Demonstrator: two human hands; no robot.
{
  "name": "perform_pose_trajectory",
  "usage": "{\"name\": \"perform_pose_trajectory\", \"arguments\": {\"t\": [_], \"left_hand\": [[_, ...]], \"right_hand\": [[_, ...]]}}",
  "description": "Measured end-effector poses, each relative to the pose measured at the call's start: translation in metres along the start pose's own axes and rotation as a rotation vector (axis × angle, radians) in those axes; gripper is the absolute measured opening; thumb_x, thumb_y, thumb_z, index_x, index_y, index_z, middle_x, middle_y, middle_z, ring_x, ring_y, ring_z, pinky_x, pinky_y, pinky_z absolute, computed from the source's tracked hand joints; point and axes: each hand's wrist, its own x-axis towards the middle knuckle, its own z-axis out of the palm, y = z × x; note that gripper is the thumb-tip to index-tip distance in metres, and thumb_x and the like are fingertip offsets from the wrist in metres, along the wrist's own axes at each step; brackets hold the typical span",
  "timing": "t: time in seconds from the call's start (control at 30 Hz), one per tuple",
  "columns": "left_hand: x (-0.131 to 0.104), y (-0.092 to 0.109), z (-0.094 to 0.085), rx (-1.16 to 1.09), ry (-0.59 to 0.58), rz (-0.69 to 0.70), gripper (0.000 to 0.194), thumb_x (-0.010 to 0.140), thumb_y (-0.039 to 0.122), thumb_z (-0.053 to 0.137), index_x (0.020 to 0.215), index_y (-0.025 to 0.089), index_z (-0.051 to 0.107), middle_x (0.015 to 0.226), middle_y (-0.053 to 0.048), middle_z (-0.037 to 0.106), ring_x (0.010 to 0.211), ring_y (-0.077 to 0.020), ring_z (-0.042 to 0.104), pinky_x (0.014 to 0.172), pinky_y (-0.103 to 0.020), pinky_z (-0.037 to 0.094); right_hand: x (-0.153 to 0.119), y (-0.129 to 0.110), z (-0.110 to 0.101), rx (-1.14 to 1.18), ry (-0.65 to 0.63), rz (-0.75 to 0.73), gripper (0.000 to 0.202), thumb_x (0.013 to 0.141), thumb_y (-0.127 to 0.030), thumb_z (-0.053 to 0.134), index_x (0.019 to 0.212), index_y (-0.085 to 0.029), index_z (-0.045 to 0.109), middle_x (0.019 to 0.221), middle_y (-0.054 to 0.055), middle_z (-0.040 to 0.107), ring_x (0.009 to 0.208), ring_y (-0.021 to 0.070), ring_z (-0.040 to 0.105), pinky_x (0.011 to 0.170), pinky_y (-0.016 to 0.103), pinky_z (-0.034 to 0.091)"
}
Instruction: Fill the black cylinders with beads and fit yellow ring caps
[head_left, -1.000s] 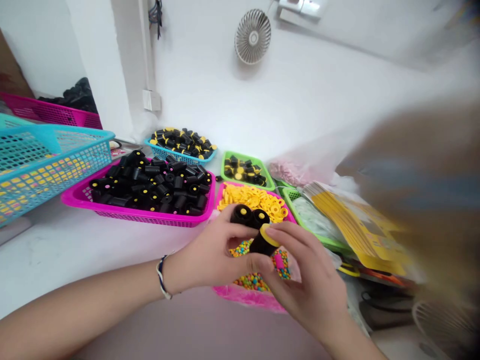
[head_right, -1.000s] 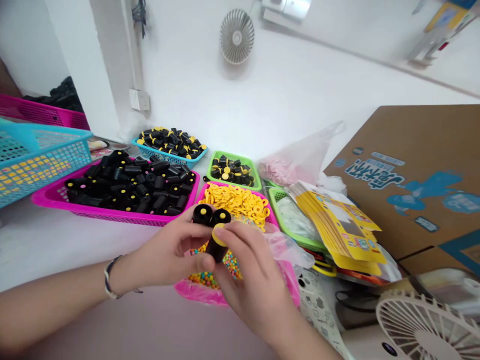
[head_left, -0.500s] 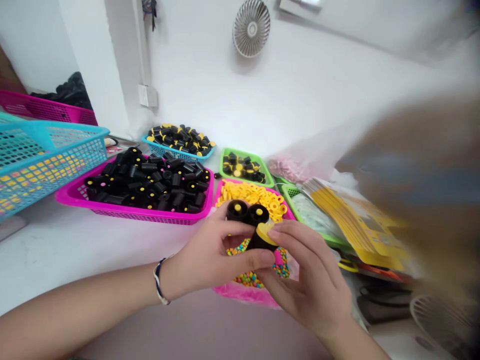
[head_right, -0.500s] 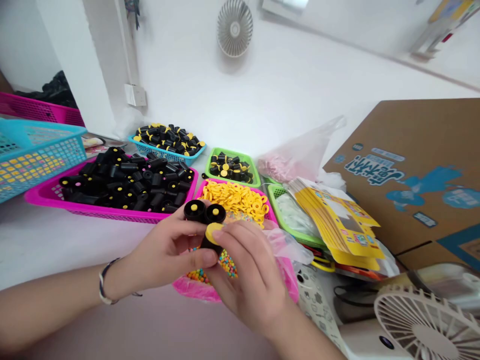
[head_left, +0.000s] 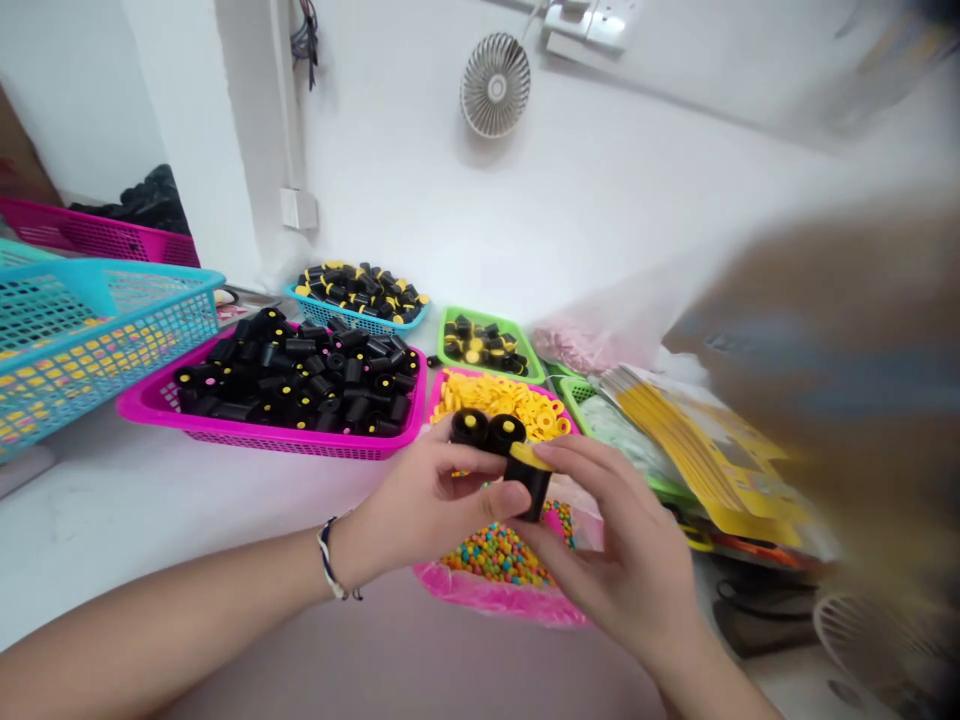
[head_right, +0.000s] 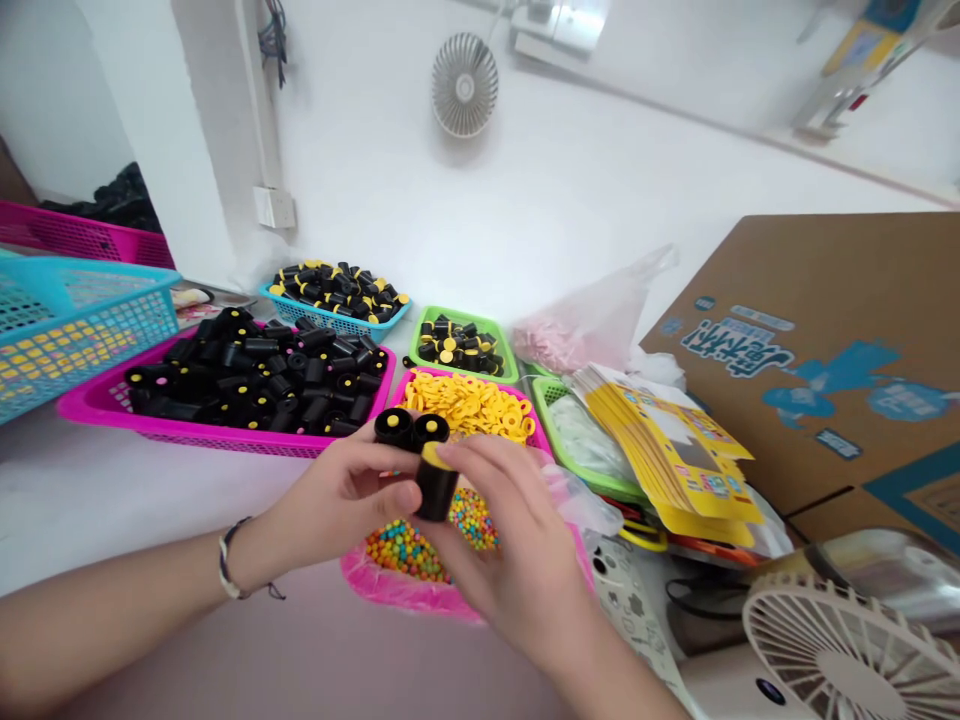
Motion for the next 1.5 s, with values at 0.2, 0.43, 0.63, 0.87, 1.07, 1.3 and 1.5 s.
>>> {"name": "perform_pose_trajectory", "arguments": {"t": [0.2,0.43,0.63,0.87,1.07,1.3,1.5], "left_hand": [[0.007,-0.016,-0.001,0.14,-0.034,-0.072,0.024,0.078,0.039,0.064,0.074,0.018,0.077,0.075,-0.005,0.065,0.079,-0.0181,0.056,0.071,-0.03,0.046],[-0.003,-0.016,0.013,0.076,-0.058,0.009,0.014,0.072,0.026,0.068,0.065,0.015,0.075,0.087,-0.006,0.067,0.081,-0.0165,0.061,0.074,-0.029,0.047],[0.0,-0.023,0.01,0.15,0.03,0.039,0.045,0.076,0.031,0.064,0.036,0.014,0.052,0.062,-0.002,0.058,0.062,-0.0111,0.055,0.057,-0.024,0.044],[-0.004,-0.022,0.003,0.393,-0.221,0.19,0.017,0.079,0.028,0.062,0.067,0.017,0.068,0.119,-0.007,0.055,0.103,-0.0198,0.058,0.09,-0.031,0.046],[-0.001,-0.007,-0.007,-0.008,-0.355,0.077,0.032,0.08,0.043,0.061,0.067,0.016,0.049,0.118,-0.007,0.055,0.103,-0.0198,0.058,0.079,-0.029,0.048],[-0.004,-0.03,0.011,0.04,-0.319,-0.136,0.106,0.052,0.033,0.084,0.137,0.026,0.023,0.131,-0.012,0.052,0.12,-0.0278,0.051,0.099,-0.043,0.041],[-0.001,-0.033,0.013,0.265,-0.232,-0.107,0.076,0.071,0.041,0.07,0.138,0.024,0.039,0.134,-0.009,0.054,0.123,-0.0276,0.049,0.103,-0.041,0.039]], "right_hand": [[0.012,0.062,-0.015,0.12,-0.448,0.441,0.033,0.068,-0.027,0.075,0.097,-0.018,0.062,0.057,-0.003,0.06,0.043,0.0124,0.056,0.036,0.022,0.045],[0.095,0.122,0.035,0.089,0.024,0.51,0.104,0.055,-0.023,0.082,0.142,-0.014,0.025,0.137,0.023,0.036,0.099,0.0236,0.059,0.069,0.036,0.055],[0.064,0.04,0.009,0.508,-0.681,0.558,0.042,0.088,-0.043,0.048,0.126,-0.024,0.047,0.103,0.006,0.063,0.062,0.0121,0.059,0.053,0.027,0.052],[0.002,0.002,0.021,0.427,-0.479,0.445,0.042,0.086,-0.025,0.054,0.127,-0.028,0.046,0.128,0.004,0.055,0.118,0.0199,0.051,0.101,0.038,0.041],[-0.011,0.014,0.009,0.331,-0.385,0.368,0.047,0.081,-0.004,0.048,0.122,-0.028,0.049,0.124,0.005,0.056,0.117,0.0199,0.05,0.099,0.04,0.04],[-0.015,-0.009,0.009,0.391,-0.645,0.473,0.042,0.084,-0.014,0.052,0.124,-0.027,0.05,0.12,0.007,0.058,0.109,0.0204,0.055,0.092,0.036,0.044],[-0.007,0.012,-0.015,0.029,-0.622,0.542,0.033,0.094,-0.035,0.038,0.118,-0.02,0.054,0.104,0.011,0.064,0.09,0.0199,0.061,0.073,0.031,0.047]]}}
